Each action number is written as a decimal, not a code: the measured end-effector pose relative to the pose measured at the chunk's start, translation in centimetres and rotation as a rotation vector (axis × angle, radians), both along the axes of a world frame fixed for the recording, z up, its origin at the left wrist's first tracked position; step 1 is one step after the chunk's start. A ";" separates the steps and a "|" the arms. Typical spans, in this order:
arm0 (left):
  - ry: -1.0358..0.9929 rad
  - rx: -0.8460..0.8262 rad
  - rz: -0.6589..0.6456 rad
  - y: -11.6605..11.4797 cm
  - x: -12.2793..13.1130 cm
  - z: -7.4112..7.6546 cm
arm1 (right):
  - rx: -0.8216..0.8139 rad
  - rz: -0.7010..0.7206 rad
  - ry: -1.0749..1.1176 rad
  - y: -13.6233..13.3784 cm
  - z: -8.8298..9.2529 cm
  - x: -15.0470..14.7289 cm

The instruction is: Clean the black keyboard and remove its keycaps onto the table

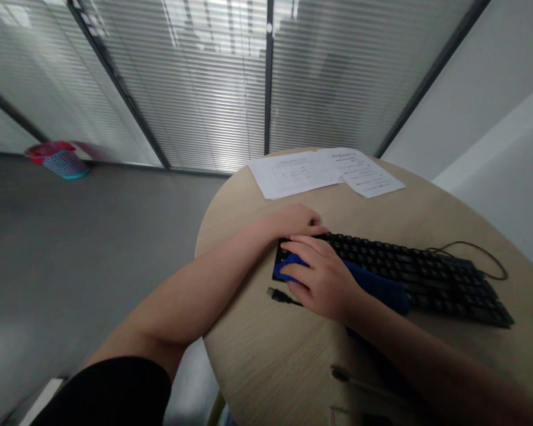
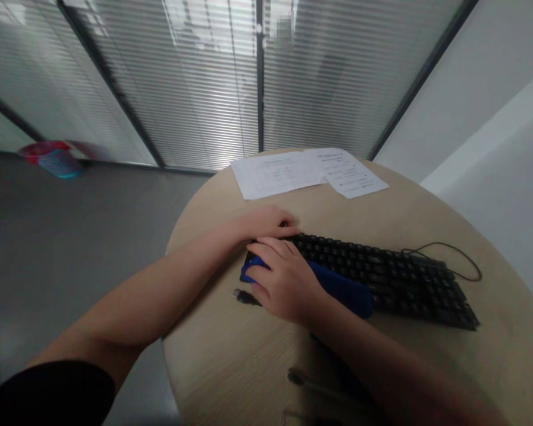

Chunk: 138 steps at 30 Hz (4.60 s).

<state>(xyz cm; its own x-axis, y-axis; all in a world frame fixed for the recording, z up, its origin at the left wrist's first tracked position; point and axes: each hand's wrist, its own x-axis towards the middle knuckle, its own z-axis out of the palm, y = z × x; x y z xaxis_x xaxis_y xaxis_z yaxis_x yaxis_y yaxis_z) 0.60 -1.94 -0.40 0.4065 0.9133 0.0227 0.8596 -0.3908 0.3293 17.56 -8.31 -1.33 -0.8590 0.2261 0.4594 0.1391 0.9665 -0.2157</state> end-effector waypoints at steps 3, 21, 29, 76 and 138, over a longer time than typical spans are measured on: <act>-0.023 -0.017 0.003 -0.1 0.0 0.1 | -0.057 0.013 0.020 0.2 0.0 0.0; -0.062 -0.058 0.002 -0.2 -0.5 0.2 | -0.073 -0.028 -0.011 0.2 -0.1 -0.6; -0.153 -0.092 -0.010 0.1 -1.3 -0.1 | -0.037 -0.026 -0.070 0.2 0.2 -0.5; -0.189 -0.108 0.021 0.2 -1.0 -0.3 | -0.319 -0.042 0.243 1.2 2.0 0.9; -0.137 -0.101 0.032 0.0 -0.7 0.2 | 0.027 -0.014 -0.422 0.5 4.0 1.4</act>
